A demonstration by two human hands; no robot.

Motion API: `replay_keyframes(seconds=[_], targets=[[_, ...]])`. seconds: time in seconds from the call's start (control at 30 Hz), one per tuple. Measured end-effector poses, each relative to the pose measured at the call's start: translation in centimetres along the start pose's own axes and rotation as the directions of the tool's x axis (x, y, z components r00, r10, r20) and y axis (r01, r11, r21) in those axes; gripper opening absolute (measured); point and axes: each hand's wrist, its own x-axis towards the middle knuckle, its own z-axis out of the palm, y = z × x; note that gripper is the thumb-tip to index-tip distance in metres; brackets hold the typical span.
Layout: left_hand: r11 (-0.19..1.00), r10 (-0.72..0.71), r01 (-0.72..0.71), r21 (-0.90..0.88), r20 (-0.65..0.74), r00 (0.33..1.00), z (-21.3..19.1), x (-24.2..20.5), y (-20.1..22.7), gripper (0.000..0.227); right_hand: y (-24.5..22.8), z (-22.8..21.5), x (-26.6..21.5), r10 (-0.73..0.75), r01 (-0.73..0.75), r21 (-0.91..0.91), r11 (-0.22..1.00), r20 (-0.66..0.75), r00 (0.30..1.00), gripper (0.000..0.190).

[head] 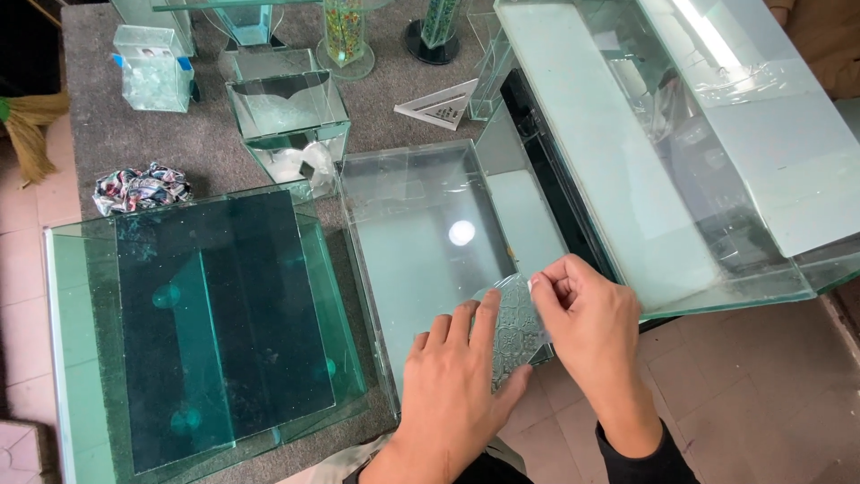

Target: Peeling a clear protective plastic film from a textured glass panel using fingers and a small scraper tool.

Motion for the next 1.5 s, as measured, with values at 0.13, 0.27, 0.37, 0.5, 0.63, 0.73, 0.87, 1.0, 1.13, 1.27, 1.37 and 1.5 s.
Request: replay_keyframes(seconds=[0.13, 0.27, 0.37, 0.5, 0.63, 0.73, 0.87, 1.0, 1.13, 1.27, 1.37, 1.5], targets=[[1.0, -0.002, 0.002, -0.006, 0.003, 1.0, -0.4, 0.2, 0.0, 0.093, -0.5, -0.3, -0.1, 0.009, -0.011, 0.035, 0.999, 0.036, 0.999, 0.028], [1.0, -0.001, 0.001, -0.009, 0.011, 1.0, -0.4, 0.2, -0.2, 0.092, -0.2, 0.3, 0.2, -0.067, 0.067, 0.011, 0.998, -0.017, 0.998, 0.027], [1.0, -0.003, 0.003, -0.013, 0.007, 1.0, -0.3, 0.1, 0.0, 0.092, -0.2, 0.0, 0.2, -0.03, 0.03, 0.022, 0.999, 0.031, 0.999, 0.026], [1.0, -0.014, 0.014, -0.005, 0.014, 1.0, -0.3, 0.2, 0.0, 0.093, -0.4, -0.3, 0.4, -0.064, 0.062, 0.034, 0.997, 0.051, 0.997, 0.025], [1.0, -0.003, 0.002, 0.023, 0.007, 1.0, -0.3, 0.2, 0.1, 0.093, 0.0, -0.7, 1.0, -0.126, 0.126, -0.007, 0.992, 0.055, 0.991, 0.021], [1.0, 0.007, -0.007, 0.017, -0.02, 1.0, -0.3, 0.1, 0.1, 0.092, 0.1, -0.9, 0.5, -0.206, 0.206, 0.001, 0.978, 0.048, 0.977, 0.019], [1.0, 0.002, -0.002, 0.018, -0.026, 1.0, -0.1, 0.1, 0.0, 0.094, 0.8, -0.7, 1.5, -0.168, 0.169, -0.015, 0.986, 0.031, 0.985, 0.02], [1.0, -0.007, 0.007, 0.017, 0.01, 1.0, -0.2, 0.1, 0.2, 0.093, 0.6, -0.8, 1.4, -0.187, 0.187, 0.009, 0.982, 0.026, 0.982, 0.018], [1.0, -0.013, 0.013, -0.001, 0.015, 1.0, -0.4, 0.2, 0.2, 0.092, 0.6, -0.7, 1.7, -0.214, 0.213, 0.025, 0.977, 0.028, 0.976, 0.019], [1.0, -0.005, 0.005, 0.023, -0.013, 1.0, -0.2, 0.2, 0.1, 0.094, 0.7, -0.9, 1.7, -0.215, 0.215, 0.013, 0.977, 0.08, 0.973, 0.015], [1.0, -0.005, 0.005, 0.005, 0.004, 1.0, -0.3, 0.2, 0.1, 0.092, 0.8, -0.9, 1.9, -0.223, 0.224, 0.004, 0.975, 0.053, 0.973, 0.019], [0.999, 0.014, -0.014, 0.03, -0.007, 1.0, -0.2, 0.1, 0.0, 0.093, 0.4, -0.9, 2.0, -0.224, 0.224, 0.01, 0.975, 0.071, 0.972, 0.018]])
